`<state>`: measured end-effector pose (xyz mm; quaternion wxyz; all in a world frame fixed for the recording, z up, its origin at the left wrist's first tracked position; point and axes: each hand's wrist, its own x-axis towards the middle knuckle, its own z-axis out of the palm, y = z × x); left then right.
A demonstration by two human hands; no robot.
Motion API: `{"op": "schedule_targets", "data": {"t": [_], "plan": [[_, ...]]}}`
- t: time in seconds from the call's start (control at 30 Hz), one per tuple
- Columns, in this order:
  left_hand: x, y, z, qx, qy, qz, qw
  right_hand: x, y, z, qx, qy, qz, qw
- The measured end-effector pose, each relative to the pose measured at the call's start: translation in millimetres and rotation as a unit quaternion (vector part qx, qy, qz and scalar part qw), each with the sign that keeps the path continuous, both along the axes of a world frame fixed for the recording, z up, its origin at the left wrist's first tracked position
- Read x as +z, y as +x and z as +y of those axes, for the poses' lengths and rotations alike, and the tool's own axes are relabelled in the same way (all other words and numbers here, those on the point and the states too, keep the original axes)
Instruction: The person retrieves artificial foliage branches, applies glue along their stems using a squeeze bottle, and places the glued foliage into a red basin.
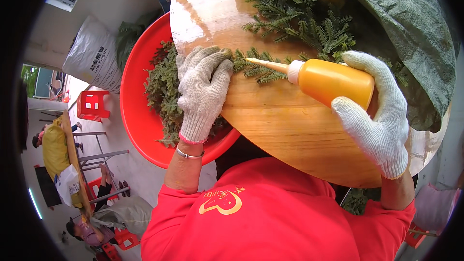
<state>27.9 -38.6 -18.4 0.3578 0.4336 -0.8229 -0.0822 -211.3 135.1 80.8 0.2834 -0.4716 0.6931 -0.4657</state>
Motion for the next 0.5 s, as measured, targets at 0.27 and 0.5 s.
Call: {"op": "schedule_targets", "data": {"t": [0.27,0.5], "plan": [[0,1,-1,-0.007,0.006,0.004,1.0,9,2,-10,0.049,-0.022,0.064,0.997],[1,1,0,-0.006,0.014,0.002,1.0,26,4,-14,0.04,0.012,0.117,0.992]]}}
